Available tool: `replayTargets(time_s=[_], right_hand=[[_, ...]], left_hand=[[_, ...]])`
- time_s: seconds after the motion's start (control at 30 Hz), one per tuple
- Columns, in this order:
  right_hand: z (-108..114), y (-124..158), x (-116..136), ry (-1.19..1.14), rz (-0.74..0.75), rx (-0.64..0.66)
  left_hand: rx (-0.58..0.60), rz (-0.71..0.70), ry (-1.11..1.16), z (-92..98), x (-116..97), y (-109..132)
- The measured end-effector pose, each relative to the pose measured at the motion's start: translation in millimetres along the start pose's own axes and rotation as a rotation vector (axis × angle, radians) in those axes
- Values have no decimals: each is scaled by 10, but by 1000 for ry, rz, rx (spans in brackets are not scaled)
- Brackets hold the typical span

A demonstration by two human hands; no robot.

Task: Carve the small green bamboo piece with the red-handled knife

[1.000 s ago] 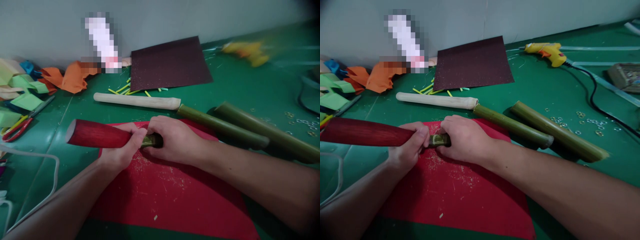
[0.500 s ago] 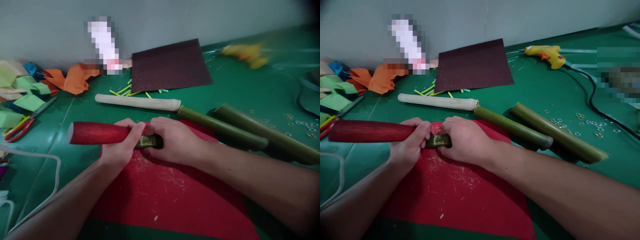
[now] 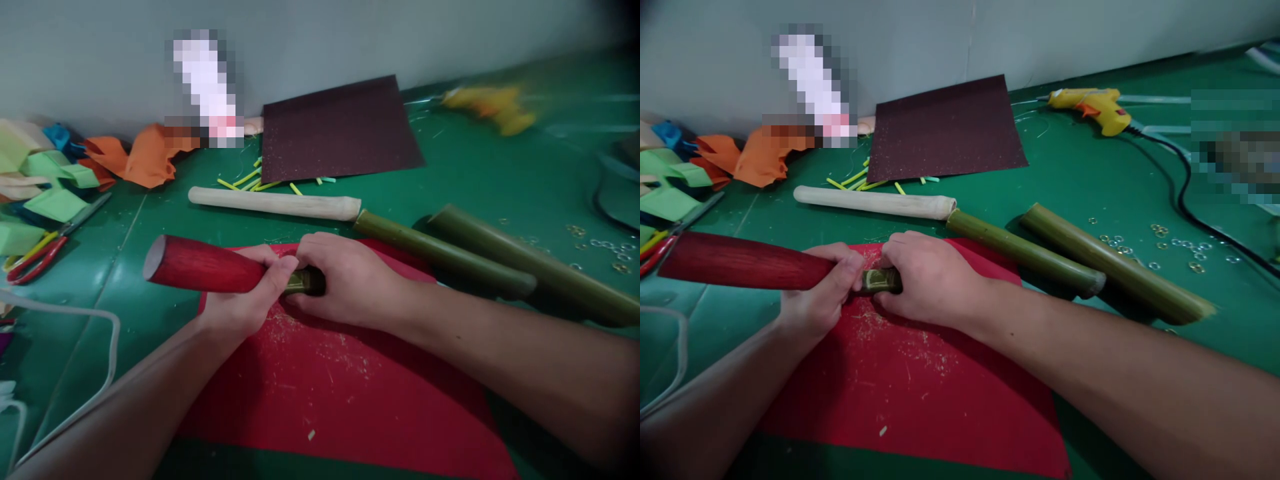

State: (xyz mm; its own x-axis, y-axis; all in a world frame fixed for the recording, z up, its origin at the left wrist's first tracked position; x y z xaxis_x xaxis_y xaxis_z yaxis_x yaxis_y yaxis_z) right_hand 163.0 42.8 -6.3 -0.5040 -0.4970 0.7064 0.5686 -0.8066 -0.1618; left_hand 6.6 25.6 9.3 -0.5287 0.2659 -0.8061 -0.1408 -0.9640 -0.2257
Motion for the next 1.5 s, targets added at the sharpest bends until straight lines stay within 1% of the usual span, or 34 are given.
replayTargets(time_s=[0.2,0.27,0.37,0.43,0.5,0.6,0.7,0.73,0.93,1.07,1.17,1.3,1.33,1.4,1.5], right_hand=[[-6,-5,-12,1,1,5],[-9,-7,-15,-3,-2,6],[-12,-11,-15,6,-3,9],[-13,-13,-15,8,-1,12],[-11,-14,-17,0,0,11],[-10,-10,-22,-4,3,14],[-12,0,-27,5,8,6],[-13,4,-28,7,12,0],[-12,1,-22,3,20,-9],[-6,-11,-11,5,3,-6],[-10,-13,-14,6,-11,-1],[-14,-12,-22,2,1,-8],[-14,-12,-23,3,3,-8],[-14,-12,-23,3,0,-9],[-14,-12,-18,1,-8,8]], left_hand=[[-33,82,91,-30,18,5],[-67,85,74,-38,27,-5],[-165,111,-12,-36,50,-32],[-183,130,-48,-31,61,-45],[-159,129,-8,-21,61,-41],[-74,78,54,0,46,-13],[12,6,14,15,34,12],[23,-12,-1,18,34,15],[31,-52,-35,19,25,11],[30,-27,0,14,4,5],[-13,28,25,-15,15,2],[-183,148,22,-55,49,1],[-205,171,19,-62,52,-1],[-213,185,14,-69,47,-12],[-186,152,-17,-49,35,-38]])
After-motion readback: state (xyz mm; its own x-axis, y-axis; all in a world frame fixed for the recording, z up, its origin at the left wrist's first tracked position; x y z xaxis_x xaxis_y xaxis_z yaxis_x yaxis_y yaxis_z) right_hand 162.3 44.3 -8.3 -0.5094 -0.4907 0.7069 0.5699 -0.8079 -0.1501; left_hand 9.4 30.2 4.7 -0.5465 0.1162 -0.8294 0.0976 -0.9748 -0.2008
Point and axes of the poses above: each hand's wrist, its own y-axis away from the middle knuckle, its own z-axis out of the back of the hand, x = y × z, the point moved 2 cm from there along -y, towards the middle knuckle, and after that the axes turned 8 degrees about -y, right-handed, at the moved point
